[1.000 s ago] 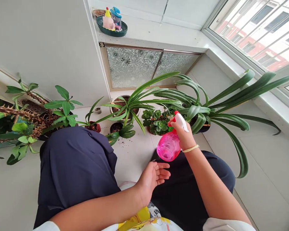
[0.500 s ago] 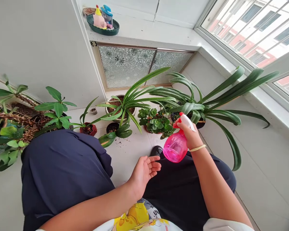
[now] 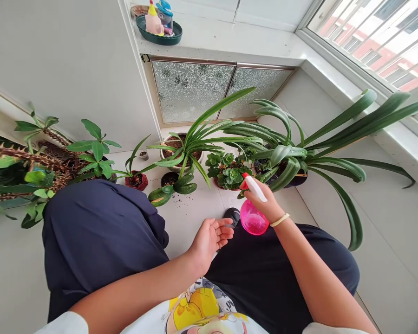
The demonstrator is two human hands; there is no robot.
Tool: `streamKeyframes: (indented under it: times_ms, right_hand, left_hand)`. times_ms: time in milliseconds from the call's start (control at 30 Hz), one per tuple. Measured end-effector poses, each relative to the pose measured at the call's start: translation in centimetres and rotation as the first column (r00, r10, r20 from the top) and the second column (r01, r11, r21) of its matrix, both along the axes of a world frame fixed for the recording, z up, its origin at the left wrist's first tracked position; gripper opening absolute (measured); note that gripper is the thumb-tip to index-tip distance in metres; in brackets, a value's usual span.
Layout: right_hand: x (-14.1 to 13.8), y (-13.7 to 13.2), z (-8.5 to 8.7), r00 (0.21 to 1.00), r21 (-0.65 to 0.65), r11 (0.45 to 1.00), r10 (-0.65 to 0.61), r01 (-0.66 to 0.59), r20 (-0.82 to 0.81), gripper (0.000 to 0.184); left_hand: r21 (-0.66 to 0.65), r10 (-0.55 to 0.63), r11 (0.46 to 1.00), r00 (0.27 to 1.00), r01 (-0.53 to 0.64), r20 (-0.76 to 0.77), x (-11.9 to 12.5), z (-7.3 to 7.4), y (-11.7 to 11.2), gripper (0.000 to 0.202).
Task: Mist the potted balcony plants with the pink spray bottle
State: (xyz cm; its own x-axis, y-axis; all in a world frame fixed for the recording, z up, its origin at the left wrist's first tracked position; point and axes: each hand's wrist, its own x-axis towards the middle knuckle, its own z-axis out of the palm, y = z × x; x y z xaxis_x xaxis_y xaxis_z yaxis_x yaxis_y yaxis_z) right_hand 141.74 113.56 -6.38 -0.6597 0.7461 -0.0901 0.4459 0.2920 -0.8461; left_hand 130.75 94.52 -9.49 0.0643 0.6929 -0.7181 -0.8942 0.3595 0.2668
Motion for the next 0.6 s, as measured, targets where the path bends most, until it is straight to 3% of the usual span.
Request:
streamKeyframes:
  times_ms: [300,433,533,600]
  right_hand:
    - [-1.8,-1.0,-0.9,0.996,-0.155,0.983,-0.091,0.093,0.018,0.015]
    - [-1.7,-0.3,-1.6,0.986,0.032,0.996,-0.088,0.085,0.140,0.017]
    - [-1.6,0.3,-1.6,0.896,0.236,0.958,-0.242,0.160,0.373,0.012]
    - [-1.6,0.5,-1.4,0.838,0.284,0.943,-0.292,0.173,0.462,0.010]
  left_hand:
    - [0.003,-0.030,1.000,0.999,0.030,-0.020,0.2,-0.1,-0.1,0.042]
    - [-0.024,-0.061,0.998,0.998,0.060,-0.035,0.3,0.0,-0.2,0.043]
    - [-0.035,-0.066,0.997,0.997,0.064,-0.035,0.3,0.2,-0.2,0.047]
    - [-0.034,-0.058,0.998,0.998,0.057,-0.033,0.2,0.4,-0.2,0.050]
